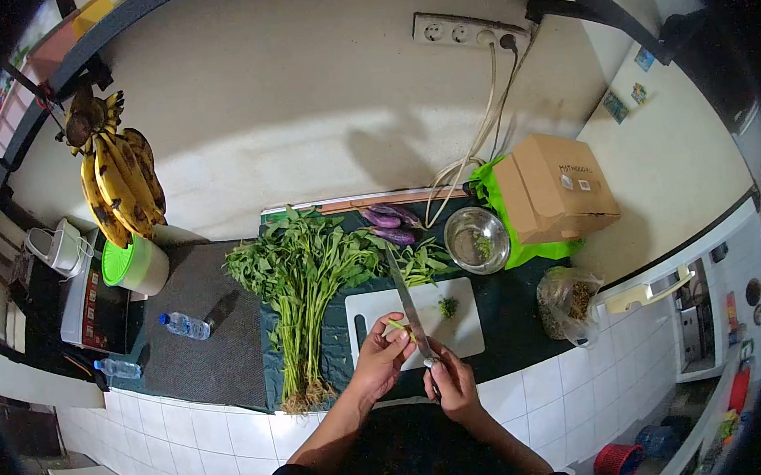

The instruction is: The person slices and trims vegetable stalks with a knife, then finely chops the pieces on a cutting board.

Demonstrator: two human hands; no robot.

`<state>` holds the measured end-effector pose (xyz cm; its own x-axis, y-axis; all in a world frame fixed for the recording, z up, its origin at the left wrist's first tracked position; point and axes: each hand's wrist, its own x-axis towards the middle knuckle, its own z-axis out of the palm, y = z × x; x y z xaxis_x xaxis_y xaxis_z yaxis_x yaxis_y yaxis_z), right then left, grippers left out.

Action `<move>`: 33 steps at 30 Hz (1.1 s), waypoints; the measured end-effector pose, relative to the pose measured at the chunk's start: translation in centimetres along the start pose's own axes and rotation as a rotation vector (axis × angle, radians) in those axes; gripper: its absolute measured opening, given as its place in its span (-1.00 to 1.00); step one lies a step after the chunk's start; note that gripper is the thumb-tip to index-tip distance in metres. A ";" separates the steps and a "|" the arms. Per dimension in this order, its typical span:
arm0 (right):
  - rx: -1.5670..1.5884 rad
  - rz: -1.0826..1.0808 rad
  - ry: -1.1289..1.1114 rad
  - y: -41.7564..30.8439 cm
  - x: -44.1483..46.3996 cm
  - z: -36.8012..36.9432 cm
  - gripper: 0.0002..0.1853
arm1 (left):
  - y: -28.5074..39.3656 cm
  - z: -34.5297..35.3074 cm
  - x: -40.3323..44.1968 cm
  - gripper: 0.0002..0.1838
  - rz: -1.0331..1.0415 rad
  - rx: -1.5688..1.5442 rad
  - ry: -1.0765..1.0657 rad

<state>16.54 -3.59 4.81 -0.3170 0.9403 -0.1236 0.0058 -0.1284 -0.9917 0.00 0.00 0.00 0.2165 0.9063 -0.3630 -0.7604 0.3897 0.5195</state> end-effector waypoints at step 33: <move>-0.042 -0.043 0.101 0.4 1.3 1.9 -0.52 | 2.4 -1.0 0.9 -0.52 0.038 0.183 -0.132</move>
<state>14.34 -3.02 4.29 -0.2202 0.9720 -0.0820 0.0345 -0.0763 -0.9965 -2.26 1.58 0.15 0.2774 0.9297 -0.2424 -0.6483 0.3673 0.6669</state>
